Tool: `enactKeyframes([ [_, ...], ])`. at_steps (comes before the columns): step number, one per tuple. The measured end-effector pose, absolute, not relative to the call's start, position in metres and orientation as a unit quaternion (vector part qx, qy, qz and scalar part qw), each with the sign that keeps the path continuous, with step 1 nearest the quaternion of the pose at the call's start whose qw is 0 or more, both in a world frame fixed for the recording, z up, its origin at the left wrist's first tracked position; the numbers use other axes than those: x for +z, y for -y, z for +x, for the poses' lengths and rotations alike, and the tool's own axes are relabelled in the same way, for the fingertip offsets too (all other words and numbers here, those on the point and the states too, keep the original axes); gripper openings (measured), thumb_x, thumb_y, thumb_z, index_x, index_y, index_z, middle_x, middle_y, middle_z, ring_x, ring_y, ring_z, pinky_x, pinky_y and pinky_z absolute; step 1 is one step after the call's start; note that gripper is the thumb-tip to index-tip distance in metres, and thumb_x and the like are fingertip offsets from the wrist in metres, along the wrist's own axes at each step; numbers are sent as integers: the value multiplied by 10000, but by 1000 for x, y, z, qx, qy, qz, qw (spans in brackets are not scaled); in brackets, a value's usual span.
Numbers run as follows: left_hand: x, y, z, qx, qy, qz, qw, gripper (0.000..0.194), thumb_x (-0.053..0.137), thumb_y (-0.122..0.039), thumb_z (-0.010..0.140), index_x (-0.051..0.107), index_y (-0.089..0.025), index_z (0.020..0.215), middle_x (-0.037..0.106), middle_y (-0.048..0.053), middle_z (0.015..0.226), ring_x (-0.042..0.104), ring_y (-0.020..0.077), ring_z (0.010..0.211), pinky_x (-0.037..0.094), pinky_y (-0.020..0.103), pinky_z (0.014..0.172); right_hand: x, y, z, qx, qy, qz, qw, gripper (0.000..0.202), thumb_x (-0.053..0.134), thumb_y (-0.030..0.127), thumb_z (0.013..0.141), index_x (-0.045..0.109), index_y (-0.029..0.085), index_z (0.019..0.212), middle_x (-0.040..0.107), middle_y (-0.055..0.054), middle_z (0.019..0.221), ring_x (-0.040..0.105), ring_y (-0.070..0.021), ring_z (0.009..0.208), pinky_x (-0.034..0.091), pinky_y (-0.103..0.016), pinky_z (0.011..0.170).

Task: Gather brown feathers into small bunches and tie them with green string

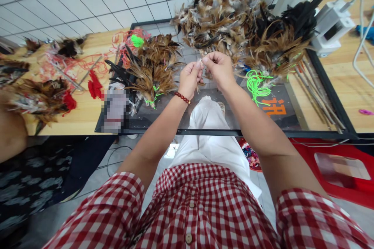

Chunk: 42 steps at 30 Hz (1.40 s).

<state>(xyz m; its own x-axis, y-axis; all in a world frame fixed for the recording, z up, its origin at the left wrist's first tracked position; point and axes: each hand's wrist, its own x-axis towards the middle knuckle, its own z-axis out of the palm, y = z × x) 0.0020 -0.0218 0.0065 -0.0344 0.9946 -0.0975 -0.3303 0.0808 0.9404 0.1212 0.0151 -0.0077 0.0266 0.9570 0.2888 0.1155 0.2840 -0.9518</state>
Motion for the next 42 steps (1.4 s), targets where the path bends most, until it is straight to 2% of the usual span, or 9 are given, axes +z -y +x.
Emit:
enactKeyframes([
  [5,11,23,2,572,-456,352,584,339,717,-430,956,602,-186,752,457,-67,572,403,44,513,388,173,537,-5,-8,124,248,662,-454,542,288,641,514,979,792,279,1050,759,-85,1063,728,-262,1041,606,-455,918],
  [9,13,22,2,576,-465,329,586,341,727,-400,952,580,-191,726,449,-72,575,398,38,498,384,172,530,-3,-1,124,205,710,-448,504,257,637,452,988,815,308,1103,773,-94,1141,719,-279,1127,576,-496,1045],
  [15,10,20,3,580,-463,307,597,326,748,-475,924,632,-199,795,457,-69,588,415,37,508,406,167,521,-4,-9,125,294,671,-453,508,365,667,568,951,792,284,1144,769,-86,1116,727,-269,1069,622,-450,887],
  [20,12,24,1,545,-445,343,622,318,727,-451,948,614,-196,793,451,-76,573,404,33,487,426,160,516,6,-5,124,419,620,-416,517,387,761,623,866,736,236,866,682,-38,756,684,-207,776,587,-371,677],
  [23,14,25,0,518,-430,380,634,305,716,-398,963,604,-187,774,482,-70,593,405,26,489,436,157,527,10,-3,123,433,597,-422,527,409,789,604,847,663,227,751,602,-15,668,629,-176,687,544,-342,620],
  [29,19,20,-7,552,-465,341,602,257,793,-370,903,644,-193,791,428,-84,567,389,24,480,384,147,502,7,-12,131,326,625,-477,525,334,703,543,910,700,220,825,639,-17,723,642,-180,771,519,-334,692],
  [36,25,12,-23,626,-488,251,554,187,669,-384,990,702,-219,908,397,-94,545,361,24,445,394,136,492,-3,-13,152,176,760,-548,303,103,828,254,715,728,228,721,712,-76,774,684,-304,908,538,-468,868],
  [39,23,12,-22,621,-495,243,557,189,682,-375,979,692,-215,878,403,-91,550,382,27,448,408,145,503,-4,-10,147,139,774,-554,273,94,761,181,730,700,225,673,727,-102,817,683,-335,970,529,-491,913],
  [42,20,11,-18,619,-494,239,562,217,726,-419,945,687,-216,880,440,-91,571,420,25,460,425,149,517,4,-8,140,161,756,-565,288,109,666,156,777,666,214,685,714,-97,820,671,-295,873,540,-470,858],
])
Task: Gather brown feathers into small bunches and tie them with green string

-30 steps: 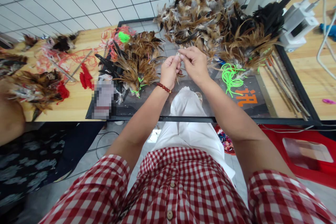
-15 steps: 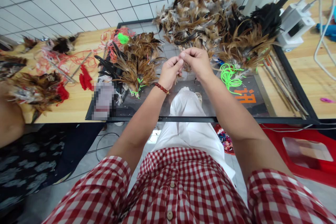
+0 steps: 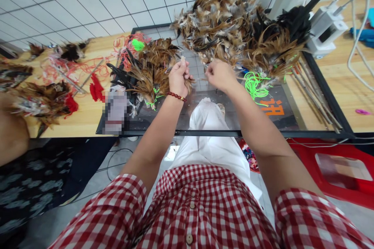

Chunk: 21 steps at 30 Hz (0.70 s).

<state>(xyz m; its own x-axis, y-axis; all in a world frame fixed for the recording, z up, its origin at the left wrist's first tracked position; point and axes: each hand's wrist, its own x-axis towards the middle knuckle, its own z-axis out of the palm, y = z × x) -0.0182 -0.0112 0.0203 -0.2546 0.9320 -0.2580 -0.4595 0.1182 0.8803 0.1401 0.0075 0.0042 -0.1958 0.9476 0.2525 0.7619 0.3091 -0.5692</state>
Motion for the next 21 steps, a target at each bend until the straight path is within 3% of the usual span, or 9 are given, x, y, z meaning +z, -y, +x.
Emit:
enactKeyframes([
  [5,17,9,-17,626,-483,243,562,259,714,-419,957,643,-194,850,608,-55,680,563,26,574,494,149,628,9,-8,135,214,716,-524,409,139,617,245,871,618,222,734,676,-48,782,629,-212,807,533,-393,817],
  [10,11,10,-17,613,-474,256,578,248,709,-407,955,649,-194,845,698,-16,747,665,74,687,546,196,705,1,-8,130,248,697,-485,467,179,616,352,933,606,230,803,672,-39,855,622,-191,831,522,-365,814],
  [14,9,12,-14,598,-466,273,593,239,757,-375,912,655,-185,809,716,-14,772,726,115,801,560,231,767,6,1,125,255,715,-460,459,163,671,350,883,625,226,787,691,-41,863,611,-190,807,512,-354,780],
  [18,10,12,-15,610,-467,267,582,240,740,-342,921,643,-178,777,733,-9,804,734,109,853,552,229,817,10,2,131,253,740,-486,391,166,699,286,799,630,217,664,664,-25,714,598,-190,716,485,-348,730],
  [21,12,12,-17,612,-477,262,574,242,729,-337,931,629,-185,771,748,2,816,720,90,815,537,198,785,3,-8,141,200,708,-550,395,95,664,265,815,686,211,740,698,-44,762,635,-215,749,506,-376,773],
])
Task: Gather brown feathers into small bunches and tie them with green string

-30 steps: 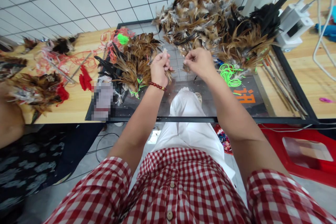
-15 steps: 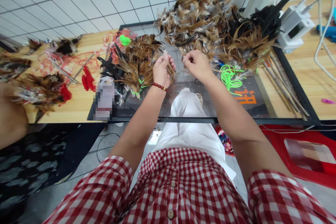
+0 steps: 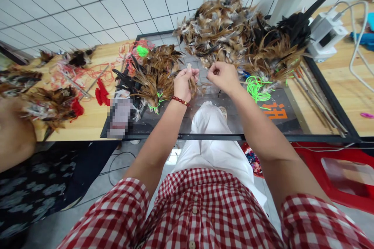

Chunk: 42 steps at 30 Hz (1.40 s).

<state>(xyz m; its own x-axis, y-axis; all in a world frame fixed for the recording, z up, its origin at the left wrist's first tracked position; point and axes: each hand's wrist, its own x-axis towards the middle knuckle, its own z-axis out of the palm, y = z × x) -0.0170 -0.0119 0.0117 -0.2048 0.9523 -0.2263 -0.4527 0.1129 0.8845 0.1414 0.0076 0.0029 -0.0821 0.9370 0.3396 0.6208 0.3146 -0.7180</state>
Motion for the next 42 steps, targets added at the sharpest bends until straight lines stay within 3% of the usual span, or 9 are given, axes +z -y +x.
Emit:
enactKeyframes([
  [6,12,12,-18,607,-479,248,584,282,735,-421,924,616,-193,808,729,0,753,710,94,734,530,180,694,-19,-19,141,96,720,-582,365,252,633,247,867,743,200,1088,745,-142,1096,682,-313,1041,529,-491,955],
  [11,12,13,-17,603,-481,244,587,281,728,-421,928,614,-189,816,719,-9,743,706,89,725,525,181,690,-25,-19,137,54,713,-614,334,183,694,346,872,746,188,948,737,-195,1111,625,-407,1165,462,-618,1029],
  [14,13,14,-16,601,-489,241,584,275,749,-408,915,619,-189,810,711,-11,739,705,90,735,521,184,704,-19,-17,139,90,701,-589,392,212,661,418,909,711,220,850,745,-142,1008,645,-342,1067,494,-541,987],
  [19,12,13,-14,604,-482,253,582,243,789,-366,883,657,-182,794,708,-16,749,711,98,767,526,203,742,-1,-4,125,259,682,-510,457,325,655,530,874,639,232,747,643,-29,714,565,-188,712,467,-334,686],
  [25,6,9,-14,619,-457,280,575,171,805,-288,863,708,-176,777,705,-31,749,705,94,827,521,201,811,3,2,113,371,642,-490,458,361,700,561,777,584,235,675,517,18,605,425,-135,596,363,-303,591],
  [30,2,9,-10,609,-456,302,575,133,806,-258,850,731,-182,770,740,-19,778,713,107,878,536,210,852,4,3,114,334,668,-495,444,348,685,516,813,558,236,650,526,12,602,443,-137,609,386,-304,612],
  [35,7,11,-12,626,-458,296,558,147,757,-238,897,720,-168,773,736,-9,810,720,107,905,544,233,894,8,8,123,171,746,-535,357,53,638,220,825,680,219,858,721,-58,801,648,-242,793,515,-420,818],
  [39,12,6,-22,674,-442,260,532,114,693,-221,953,714,-170,853,764,9,945,733,104,1029,542,260,996,12,3,141,38,730,-624,278,307,613,85,820,737,179,1085,760,-166,1161,666,-394,1164,460,-587,1030],
  [42,11,1,-29,681,-442,242,532,152,729,-335,946,722,-189,902,784,33,1007,734,142,1115,556,281,999,13,0,146,56,739,-614,272,305,600,124,870,754,176,1127,749,-172,1201,659,-382,1204,462,-550,1045],
])
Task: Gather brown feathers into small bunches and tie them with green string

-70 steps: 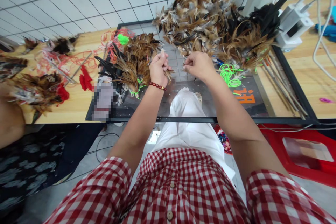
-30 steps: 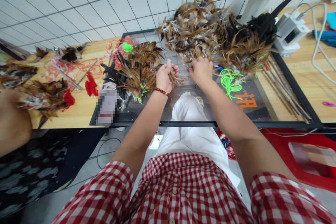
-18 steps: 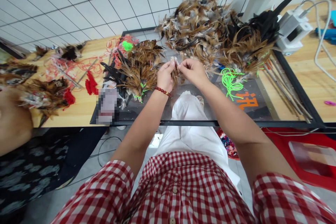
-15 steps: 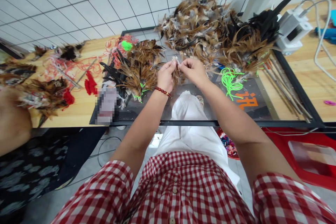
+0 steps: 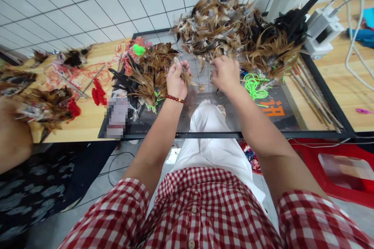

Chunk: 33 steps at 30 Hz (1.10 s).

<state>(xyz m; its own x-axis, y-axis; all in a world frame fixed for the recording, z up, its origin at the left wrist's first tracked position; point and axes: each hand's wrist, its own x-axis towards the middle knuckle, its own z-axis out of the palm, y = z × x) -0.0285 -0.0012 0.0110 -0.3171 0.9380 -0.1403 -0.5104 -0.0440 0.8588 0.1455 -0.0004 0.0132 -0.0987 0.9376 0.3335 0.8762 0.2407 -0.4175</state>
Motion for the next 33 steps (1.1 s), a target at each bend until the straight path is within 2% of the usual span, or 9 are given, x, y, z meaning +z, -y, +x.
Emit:
enactKeyframes([
  [5,5,-1,-30,684,-427,220,549,252,745,-458,930,744,-207,955,789,50,998,733,194,1150,563,319,992,5,6,127,127,834,-478,242,290,693,284,838,799,191,1091,769,-120,1037,691,-309,1012,502,-439,935],
  [8,6,-1,-29,686,-421,207,556,241,728,-451,945,737,-211,973,762,18,901,747,158,1019,568,281,907,-4,4,123,129,830,-484,246,202,676,243,829,811,205,974,769,-116,1035,680,-314,1012,494,-442,899],
  [12,9,-1,-28,686,-436,184,553,220,730,-429,948,722,-209,955,646,-31,698,700,98,780,524,197,738,-8,-9,131,208,713,-545,389,110,645,180,836,753,189,818,722,-57,817,648,-231,810,500,-402,818],
  [15,9,2,-23,663,-450,195,565,229,759,-420,926,710,-197,910,574,-51,629,642,78,681,479,177,661,-4,-11,131,339,631,-512,473,52,683,174,826,720,195,855,682,-6,740,605,-172,695,507,-358,737],
  [18,7,6,-15,637,-443,220,591,247,781,-427,905,709,-191,894,622,-43,682,645,76,696,486,184,680,1,-5,122,445,583,-452,508,212,808,227,770,683,228,941,680,25,736,616,-153,671,519,-329,698],
  [22,3,10,-8,613,-420,236,625,214,806,-360,886,704,-175,855,675,-25,758,688,100,774,513,206,736,5,2,113,496,546,-419,529,406,925,291,676,596,254,913,652,54,688,603,-136,618,533,-319,680],
  [25,3,10,-8,595,-404,242,652,178,801,-307,890,699,-167,845,691,-12,770,695,107,769,529,223,748,7,2,113,516,531,-411,531,471,958,320,632,562,261,880,629,68,646,582,-126,573,525,-307,634],
  [29,2,11,-11,562,-388,257,684,177,774,-324,914,694,-171,874,684,-7,756,685,112,714,552,247,730,7,0,116,538,526,-409,516,532,991,357,584,561,254,880,615,66,617,576,-126,542,492,-286,554],
  [33,-1,11,-12,559,-396,292,667,164,738,-336,945,696,-178,933,703,2,819,713,121,791,567,258,785,4,-4,121,556,522,-426,487,553,1008,362,561,598,242,913,665,43,663,586,-128,550,471,-277,520],
])
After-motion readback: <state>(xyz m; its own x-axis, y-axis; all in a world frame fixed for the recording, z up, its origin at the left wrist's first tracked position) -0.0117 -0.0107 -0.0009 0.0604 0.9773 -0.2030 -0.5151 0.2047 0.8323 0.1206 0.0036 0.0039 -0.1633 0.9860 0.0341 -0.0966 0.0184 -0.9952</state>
